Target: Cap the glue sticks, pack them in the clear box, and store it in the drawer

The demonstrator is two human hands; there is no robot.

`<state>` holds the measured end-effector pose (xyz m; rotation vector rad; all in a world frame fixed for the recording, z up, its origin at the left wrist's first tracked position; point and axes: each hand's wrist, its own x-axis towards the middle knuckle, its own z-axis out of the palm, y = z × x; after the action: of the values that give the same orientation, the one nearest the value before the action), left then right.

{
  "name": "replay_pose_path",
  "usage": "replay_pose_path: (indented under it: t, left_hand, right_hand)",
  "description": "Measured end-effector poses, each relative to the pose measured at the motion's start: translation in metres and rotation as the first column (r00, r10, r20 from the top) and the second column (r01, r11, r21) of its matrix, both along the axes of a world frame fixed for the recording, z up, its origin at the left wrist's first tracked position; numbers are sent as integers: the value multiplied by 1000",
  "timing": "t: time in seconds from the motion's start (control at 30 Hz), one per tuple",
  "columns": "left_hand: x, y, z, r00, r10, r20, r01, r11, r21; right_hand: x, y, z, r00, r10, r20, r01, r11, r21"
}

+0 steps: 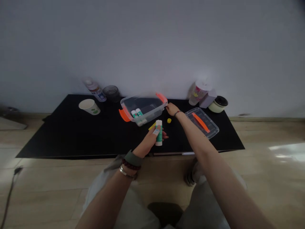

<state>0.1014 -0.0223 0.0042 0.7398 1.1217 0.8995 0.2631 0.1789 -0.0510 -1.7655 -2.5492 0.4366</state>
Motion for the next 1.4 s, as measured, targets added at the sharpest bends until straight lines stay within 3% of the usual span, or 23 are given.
replay_pose_path:
  t: [0.17, 0.37, 0.57, 0.63, 0.7, 0.77, 0.87, 1.0, 1.13, 1.27, 1.4]
  left_hand:
    - [0, 1, -2, 999, -24, 23, 24, 1000, 20]
    - [0, 2, -6, 999, -36, 5, 36, 999, 23]
    - [3, -1, -4, 999, -42, -14, 42, 999, -4]
    - [5, -2, -3, 999, -48, -22, 48, 999, 12]
    - [6, -2, -2, 997, -62, -34, 64, 997, 45]
    - [7, -1, -2, 995, -82, -48, 86, 993, 81]
    - [9, -2, -3, 991, -121, -63, 128, 984, 124]
    - [13, -7, -5, 977, -198, -72, 208, 963, 169]
    - [16, -14, -11, 951, -279, -132, 303, 926, 225]
    - [16, -18, -15, 923, -346, -170, 378, 897, 228]
    - [13, -24, -6, 901, -414, -129, 432, 882, 187]
  right_hand:
    - [-15, 19, -14, 1000, 19, 15, -18, 999, -27]
    - [-4, 15, -20, 993, -108, 44, 108, 994, -14]
    - [26, -6, -7, 979, -200, -32, 201, 980, 5]
    - [38, -22, 2, 954, -221, -203, 218, 975, -38]
    - [50, -46, 13, 838, -234, -494, 180, 971, -155]
    - [61, -76, 24, 632, -245, -735, 64, 962, -265]
    - [69, -122, 38, 428, -286, -858, -66, 936, -345]
    - [65, -160, 47, 281, -318, -905, -57, 936, -347]
    - [53, -172, 48, 320, -271, -908, 8, 959, -283]
    - [42, -181, 53, 436, -161, -885, 56, 987, -152]
    - [34, -193, 61, 582, -16, -813, 67, 997, 28]
